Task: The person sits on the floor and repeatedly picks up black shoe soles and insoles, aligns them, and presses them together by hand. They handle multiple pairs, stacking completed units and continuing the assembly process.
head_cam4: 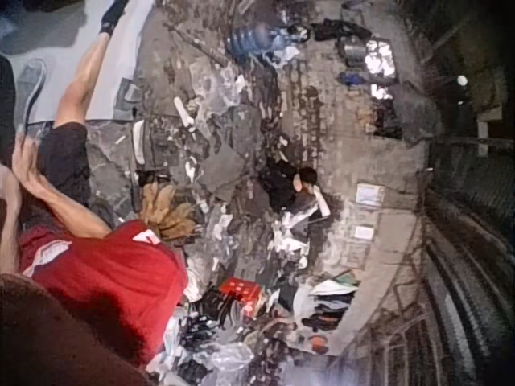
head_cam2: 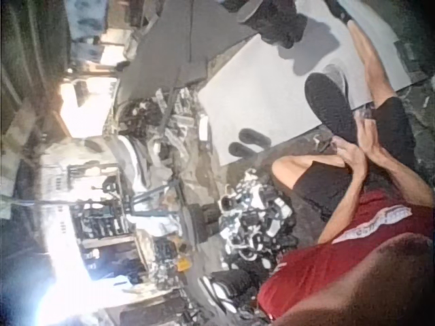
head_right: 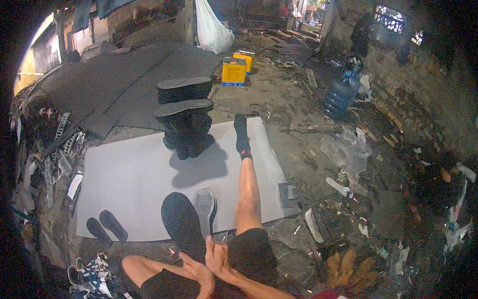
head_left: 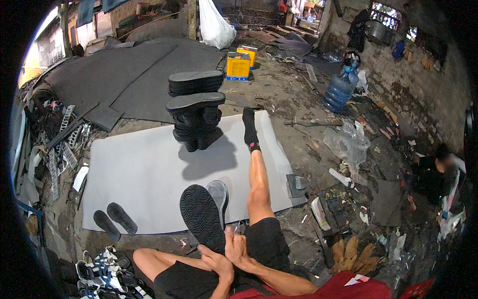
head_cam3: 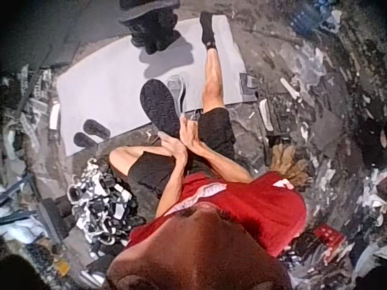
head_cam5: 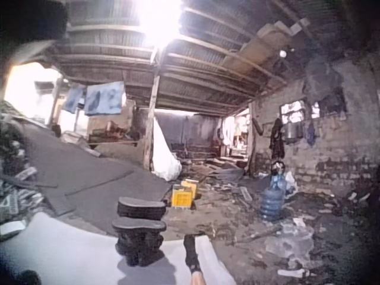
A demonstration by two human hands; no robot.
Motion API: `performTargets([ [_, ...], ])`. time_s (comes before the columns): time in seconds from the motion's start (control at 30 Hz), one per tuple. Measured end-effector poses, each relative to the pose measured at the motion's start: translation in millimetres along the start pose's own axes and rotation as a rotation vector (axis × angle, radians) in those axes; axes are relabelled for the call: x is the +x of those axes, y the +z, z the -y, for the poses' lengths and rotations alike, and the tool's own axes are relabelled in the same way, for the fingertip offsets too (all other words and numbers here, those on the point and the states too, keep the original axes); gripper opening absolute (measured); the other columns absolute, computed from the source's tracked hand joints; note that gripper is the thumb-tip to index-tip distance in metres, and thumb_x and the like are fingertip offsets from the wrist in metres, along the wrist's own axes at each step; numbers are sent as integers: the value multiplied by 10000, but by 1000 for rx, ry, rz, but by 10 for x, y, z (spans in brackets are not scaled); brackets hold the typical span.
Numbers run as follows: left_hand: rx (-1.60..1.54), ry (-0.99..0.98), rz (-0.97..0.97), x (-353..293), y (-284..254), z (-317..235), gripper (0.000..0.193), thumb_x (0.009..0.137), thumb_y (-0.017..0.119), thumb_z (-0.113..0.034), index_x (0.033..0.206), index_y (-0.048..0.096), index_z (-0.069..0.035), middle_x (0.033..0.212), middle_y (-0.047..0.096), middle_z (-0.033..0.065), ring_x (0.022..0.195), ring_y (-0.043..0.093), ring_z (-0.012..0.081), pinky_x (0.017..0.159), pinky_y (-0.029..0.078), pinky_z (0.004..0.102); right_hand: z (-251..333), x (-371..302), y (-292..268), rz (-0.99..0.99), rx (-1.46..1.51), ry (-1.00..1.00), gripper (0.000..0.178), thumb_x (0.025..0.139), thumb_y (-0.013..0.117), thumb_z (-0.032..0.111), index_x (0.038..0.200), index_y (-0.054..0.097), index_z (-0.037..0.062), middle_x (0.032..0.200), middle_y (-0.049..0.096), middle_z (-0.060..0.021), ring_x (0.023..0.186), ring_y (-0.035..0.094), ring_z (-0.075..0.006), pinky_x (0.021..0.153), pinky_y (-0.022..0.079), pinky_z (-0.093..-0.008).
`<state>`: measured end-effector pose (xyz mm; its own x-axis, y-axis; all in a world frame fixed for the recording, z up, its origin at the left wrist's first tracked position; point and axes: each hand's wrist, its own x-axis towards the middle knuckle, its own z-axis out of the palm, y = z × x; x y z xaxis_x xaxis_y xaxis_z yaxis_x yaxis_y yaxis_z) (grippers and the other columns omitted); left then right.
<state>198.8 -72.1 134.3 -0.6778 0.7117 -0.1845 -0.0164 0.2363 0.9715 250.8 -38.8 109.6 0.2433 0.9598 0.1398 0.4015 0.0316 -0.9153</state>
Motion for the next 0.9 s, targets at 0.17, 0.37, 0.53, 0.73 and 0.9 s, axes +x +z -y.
performTargets([
  [0.17,9,-27,-73,342,99,237,824,1186,333,-556,854,502,180,830,573,264,815,437,322,786,399,501,84,27,32,-22,37,10,680,1176,402,404,691,524,-57,606,518,-278,540,544,-444,582,410,-530],
  [0.37,-135,-86,81,263,53,136,848,1186,255,-566,1515,462,188,1597,480,347,1496,454,385,1265,304,428,321,57,-102,15,18,13,517,1163,441,390,876,580,-18,734,569,-294,701,587,-526,655,449,-532],
  [0.53,118,-43,82,307,75,271,760,1185,289,-539,1440,452,157,1447,512,364,1343,485,440,1174,322,498,-11,121,-10,93,-15,19,619,1175,396,426,861,654,-42,741,622,-340,705,634,-558,654,457,-592],
  [0.73,103,-13,-37,444,135,528,878,1179,283,-562,923,557,232,883,550,446,899,502,519,908,376,591,-339,30,115,179,-46,91,675,1182,387,432,828,659,-75,741,631,-351,744,655,-558,682,471,-588],
  [0.9,216,-99,66,627,-89,495,842,1188,282,-529,977,609,217,991,652,396,924,549,470,920,432,525,41,159,-71,314,54,192,573,1180,425,448,1223,625,-88,1025,704,-313,974,726,-343,878,530,-457],
])
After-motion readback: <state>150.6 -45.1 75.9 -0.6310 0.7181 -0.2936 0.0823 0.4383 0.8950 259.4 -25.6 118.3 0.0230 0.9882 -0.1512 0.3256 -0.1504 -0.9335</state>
